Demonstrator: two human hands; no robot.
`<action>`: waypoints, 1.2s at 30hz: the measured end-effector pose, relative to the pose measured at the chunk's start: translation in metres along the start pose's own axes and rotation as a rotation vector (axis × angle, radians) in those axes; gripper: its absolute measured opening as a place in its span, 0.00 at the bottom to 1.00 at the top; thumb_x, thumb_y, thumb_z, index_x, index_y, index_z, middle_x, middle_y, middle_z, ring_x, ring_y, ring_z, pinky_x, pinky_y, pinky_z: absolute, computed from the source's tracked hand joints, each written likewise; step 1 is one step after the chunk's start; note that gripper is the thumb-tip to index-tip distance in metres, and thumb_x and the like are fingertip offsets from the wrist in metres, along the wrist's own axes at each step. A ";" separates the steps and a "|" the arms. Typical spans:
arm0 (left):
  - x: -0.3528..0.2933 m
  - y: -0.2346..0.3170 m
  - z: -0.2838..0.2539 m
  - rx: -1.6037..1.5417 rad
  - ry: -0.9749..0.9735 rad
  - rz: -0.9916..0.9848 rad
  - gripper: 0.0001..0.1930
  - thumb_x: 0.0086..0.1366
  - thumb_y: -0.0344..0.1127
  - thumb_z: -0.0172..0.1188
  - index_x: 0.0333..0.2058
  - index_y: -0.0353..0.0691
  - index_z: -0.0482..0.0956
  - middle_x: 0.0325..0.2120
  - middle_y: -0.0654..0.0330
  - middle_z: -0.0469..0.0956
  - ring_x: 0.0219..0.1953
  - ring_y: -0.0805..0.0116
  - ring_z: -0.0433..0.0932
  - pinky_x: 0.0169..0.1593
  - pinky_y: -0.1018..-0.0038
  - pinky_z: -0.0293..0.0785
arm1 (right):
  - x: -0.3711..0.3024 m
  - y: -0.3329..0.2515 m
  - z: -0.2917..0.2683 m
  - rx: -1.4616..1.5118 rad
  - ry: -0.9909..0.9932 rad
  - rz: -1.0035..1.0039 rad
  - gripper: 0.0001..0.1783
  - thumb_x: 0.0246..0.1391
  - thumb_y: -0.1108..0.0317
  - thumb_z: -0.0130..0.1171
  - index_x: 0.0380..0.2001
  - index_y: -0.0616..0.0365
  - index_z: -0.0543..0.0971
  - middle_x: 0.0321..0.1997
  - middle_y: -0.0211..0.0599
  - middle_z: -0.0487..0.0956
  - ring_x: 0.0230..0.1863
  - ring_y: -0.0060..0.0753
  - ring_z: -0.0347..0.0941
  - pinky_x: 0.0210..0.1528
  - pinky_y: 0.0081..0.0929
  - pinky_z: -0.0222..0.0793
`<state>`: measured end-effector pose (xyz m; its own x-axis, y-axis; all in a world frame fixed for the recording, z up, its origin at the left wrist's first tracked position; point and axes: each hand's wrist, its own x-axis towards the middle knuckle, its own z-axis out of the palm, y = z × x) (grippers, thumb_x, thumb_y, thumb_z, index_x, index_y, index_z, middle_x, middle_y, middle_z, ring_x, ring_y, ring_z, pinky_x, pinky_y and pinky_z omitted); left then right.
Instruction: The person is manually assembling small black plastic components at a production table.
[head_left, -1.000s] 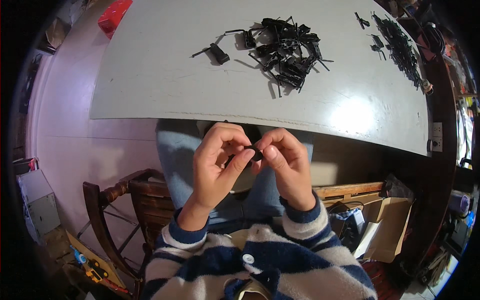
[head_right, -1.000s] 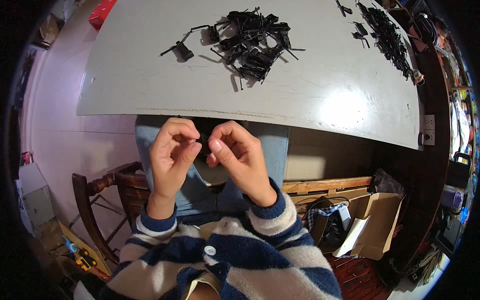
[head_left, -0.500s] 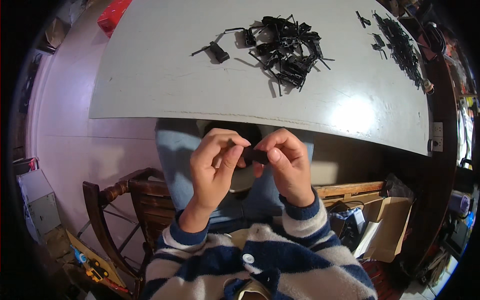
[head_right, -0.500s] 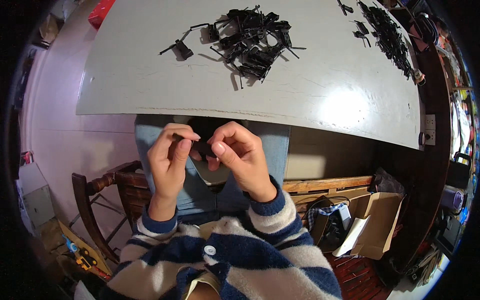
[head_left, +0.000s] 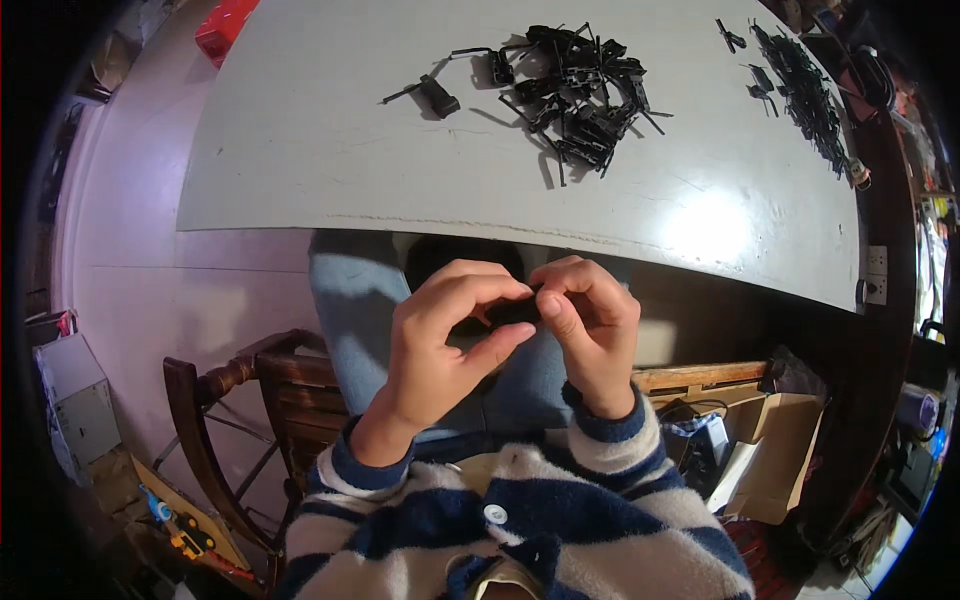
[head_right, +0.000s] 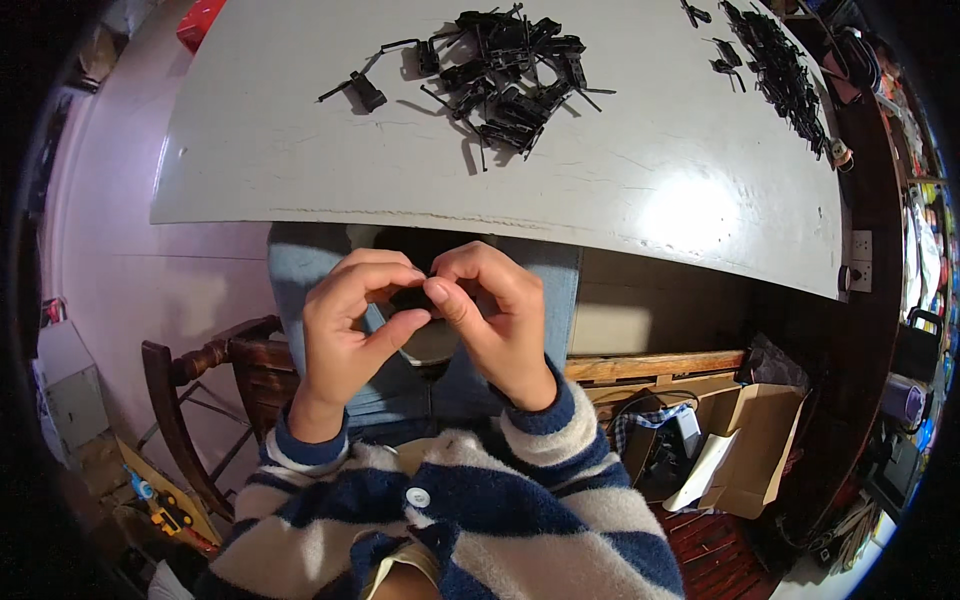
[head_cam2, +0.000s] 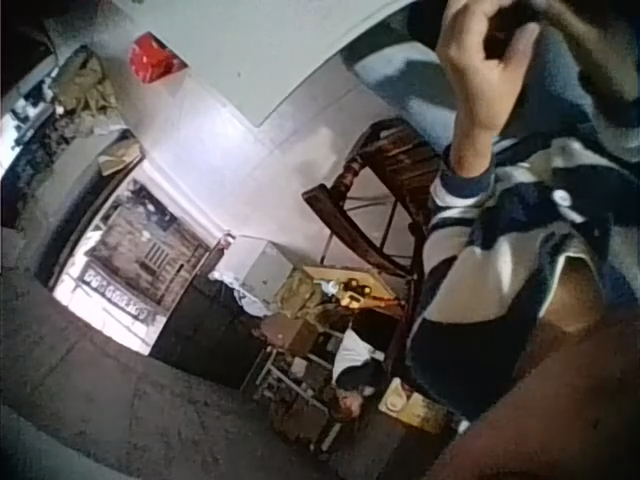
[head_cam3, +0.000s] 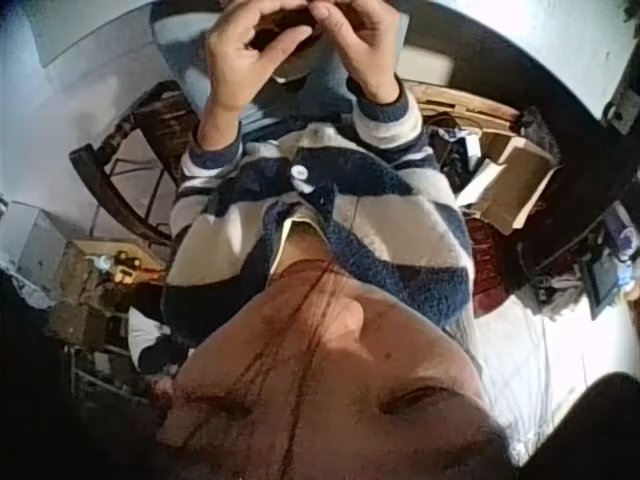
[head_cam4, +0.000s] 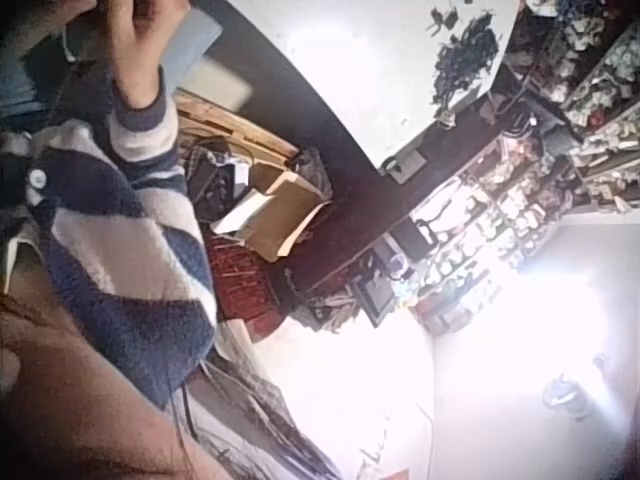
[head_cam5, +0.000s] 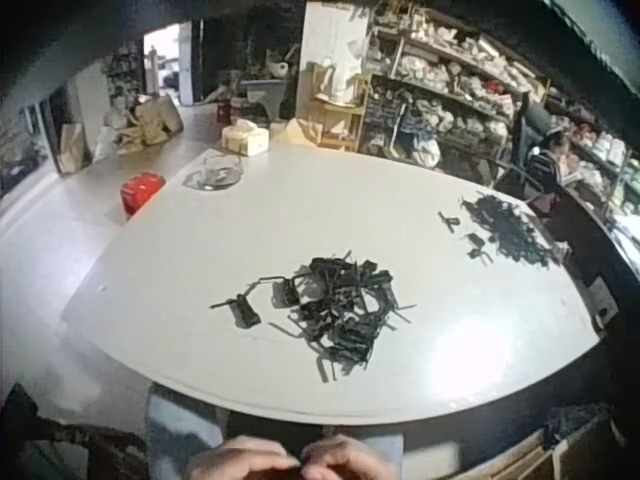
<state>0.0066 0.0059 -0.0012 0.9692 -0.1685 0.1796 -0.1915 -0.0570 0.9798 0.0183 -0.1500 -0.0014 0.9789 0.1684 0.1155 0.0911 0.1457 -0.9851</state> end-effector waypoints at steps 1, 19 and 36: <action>0.001 0.000 0.000 0.118 0.017 0.115 0.15 0.49 0.27 0.65 0.36 0.32 0.73 0.36 0.57 0.70 0.35 0.71 0.72 0.36 0.80 0.68 | 0.000 -0.001 0.002 -0.006 0.026 -0.027 0.06 0.51 0.74 0.55 0.25 0.66 0.71 0.28 0.33 0.73 0.25 0.19 0.69 0.25 0.14 0.64; -0.008 -0.019 -0.021 -0.501 0.389 -0.062 0.04 0.55 0.22 0.54 0.31 0.34 0.71 0.38 0.57 0.68 0.36 0.74 0.68 0.39 0.80 0.66 | 0.060 0.009 0.035 -0.575 -0.074 -0.336 0.04 0.48 0.75 0.53 0.29 0.64 0.73 0.29 0.43 0.72 0.26 0.40 0.70 0.27 0.27 0.66; 0.003 -0.015 -0.034 0.442 0.428 0.134 0.18 0.48 0.22 0.61 0.39 0.36 0.69 0.27 0.59 0.68 0.27 0.68 0.69 0.31 0.75 0.67 | 0.054 0.012 0.063 0.056 -0.106 0.228 0.15 0.55 0.74 0.49 0.46 0.63 0.67 0.28 0.29 0.68 0.22 0.13 0.62 0.23 0.12 0.58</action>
<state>0.0178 0.0392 -0.0125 0.8908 0.2015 0.4073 -0.2729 -0.4796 0.8340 0.0605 -0.0775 0.0010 0.9483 0.3035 -0.0930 -0.1426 0.1454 -0.9791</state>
